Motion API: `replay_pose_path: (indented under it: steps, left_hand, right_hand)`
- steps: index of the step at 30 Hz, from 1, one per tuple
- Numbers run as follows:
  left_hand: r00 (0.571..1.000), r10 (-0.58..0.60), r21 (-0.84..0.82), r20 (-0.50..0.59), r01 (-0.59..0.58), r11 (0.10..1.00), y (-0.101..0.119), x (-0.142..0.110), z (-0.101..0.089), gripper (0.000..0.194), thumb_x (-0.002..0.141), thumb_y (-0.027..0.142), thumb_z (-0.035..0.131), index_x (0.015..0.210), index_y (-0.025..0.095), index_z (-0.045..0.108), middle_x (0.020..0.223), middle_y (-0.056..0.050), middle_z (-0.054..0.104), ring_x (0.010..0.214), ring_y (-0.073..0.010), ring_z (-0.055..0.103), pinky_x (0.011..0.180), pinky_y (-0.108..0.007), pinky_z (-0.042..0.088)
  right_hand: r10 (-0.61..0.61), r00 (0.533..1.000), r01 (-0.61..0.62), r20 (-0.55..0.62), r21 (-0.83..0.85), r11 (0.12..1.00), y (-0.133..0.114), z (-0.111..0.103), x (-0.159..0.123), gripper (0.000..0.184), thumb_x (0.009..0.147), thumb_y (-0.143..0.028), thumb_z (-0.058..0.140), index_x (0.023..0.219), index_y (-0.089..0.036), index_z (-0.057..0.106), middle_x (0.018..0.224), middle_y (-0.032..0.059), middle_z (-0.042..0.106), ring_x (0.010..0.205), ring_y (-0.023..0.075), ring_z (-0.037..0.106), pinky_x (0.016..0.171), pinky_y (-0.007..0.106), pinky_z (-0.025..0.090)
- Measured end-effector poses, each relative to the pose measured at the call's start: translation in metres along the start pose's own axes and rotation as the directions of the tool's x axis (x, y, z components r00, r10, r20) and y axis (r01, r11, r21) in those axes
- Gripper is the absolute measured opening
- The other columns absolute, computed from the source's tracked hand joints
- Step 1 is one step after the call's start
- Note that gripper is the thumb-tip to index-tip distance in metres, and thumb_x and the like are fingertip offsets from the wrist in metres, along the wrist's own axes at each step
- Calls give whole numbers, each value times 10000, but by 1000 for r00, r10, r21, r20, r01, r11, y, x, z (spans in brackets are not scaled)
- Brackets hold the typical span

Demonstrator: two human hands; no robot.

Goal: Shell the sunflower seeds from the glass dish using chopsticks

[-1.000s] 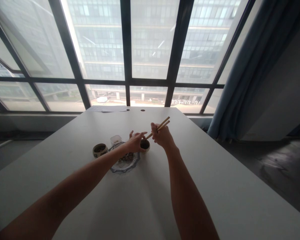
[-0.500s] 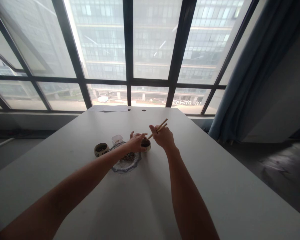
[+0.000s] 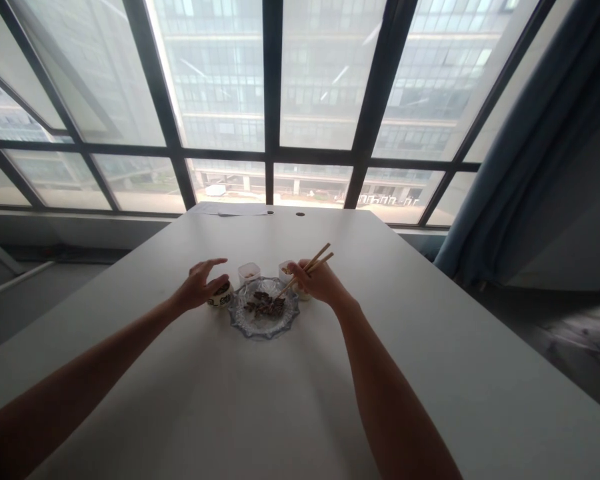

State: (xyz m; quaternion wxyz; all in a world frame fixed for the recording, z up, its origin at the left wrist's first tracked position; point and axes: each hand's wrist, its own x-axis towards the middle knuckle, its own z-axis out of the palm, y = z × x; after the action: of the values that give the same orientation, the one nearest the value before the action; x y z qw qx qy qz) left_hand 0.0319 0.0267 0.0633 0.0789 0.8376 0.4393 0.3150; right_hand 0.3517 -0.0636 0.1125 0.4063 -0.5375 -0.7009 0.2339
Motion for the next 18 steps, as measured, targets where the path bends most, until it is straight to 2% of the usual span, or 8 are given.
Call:
replay_pose_path:
  steps: [4, 7, 11, 13, 15, 18]
  left_hand:
    - [990, -113, -104, -84, 104, 989, -29, -30, 3, 588, 926, 613, 429, 1319, 188, 532, 1385, -152, 605, 1337, -315, 521, 1145, -523, 359]
    - [984, -171, -198, -49, 158, 967, -38, -42, 12, 652, 903, 662, 444, 1347, 188, 508, 1414, -161, 581, 1352, -318, 513, 1134, -524, 393]
    - [986, -165, -272, 30, 167, 948, -41, -48, 20, 745, 861, 703, 492, 1365, 155, 488, 1421, -189, 573, 1350, -328, 522, 1146, -522, 397]
    - [988, -147, -292, 48, 155, 944, -41, -49, 21, 769, 841, 711, 527, 1374, 159, 481, 1425, -188, 573, 1352, -333, 522, 1147, -521, 398]
    - [990, -129, -298, 61, 142, 944, -40, -50, 22, 792, 817, 707, 574, 1387, 166, 471, 1425, -182, 578, 1350, -338, 525, 1141, -524, 403]
    - [989, -123, -287, 77, 140, 948, -40, -51, 22, 862, 774, 684, 643, 1421, 147, 453, 1414, -192, 587, 1331, -354, 539, 1132, -531, 410]
  right_hand:
    - [14, 997, -8, 76, -73, 997, 5, 11, -1, 526, 916, -649, 504, 640, -204, 556, 519, 2, 594, 452, 131, 536, 442, 226, 401]
    - [-17, 995, 29, 97, -129, 991, -2, 11, -6, 505, 936, -616, 490, 648, -207, 562, 530, 2, 593, 479, 137, 546, 466, 230, 417]
    - [-40, 993, 59, 109, -176, 983, -10, 14, -10, 547, 948, -644, 461, 626, -211, 551, 487, 0, 560, 445, 133, 531, 443, 233, 408]
    - [2, 999, 1, 32, -93, 996, -7, 17, -8, 569, 913, -699, 485, 639, -207, 562, 480, 4, 570, 417, 134, 529, 412, 234, 405]
    - [112, 988, -106, -108, 60, 993, 1, 17, -4, 592, 848, -755, 536, 658, -196, 584, 475, 15, 589, 387, 137, 528, 379, 240, 410]
    - [315, 908, -232, -276, 296, 927, 17, 15, 2, 616, 758, -784, 614, 669, -175, 608, 454, 30, 596, 339, 133, 500, 331, 243, 393]
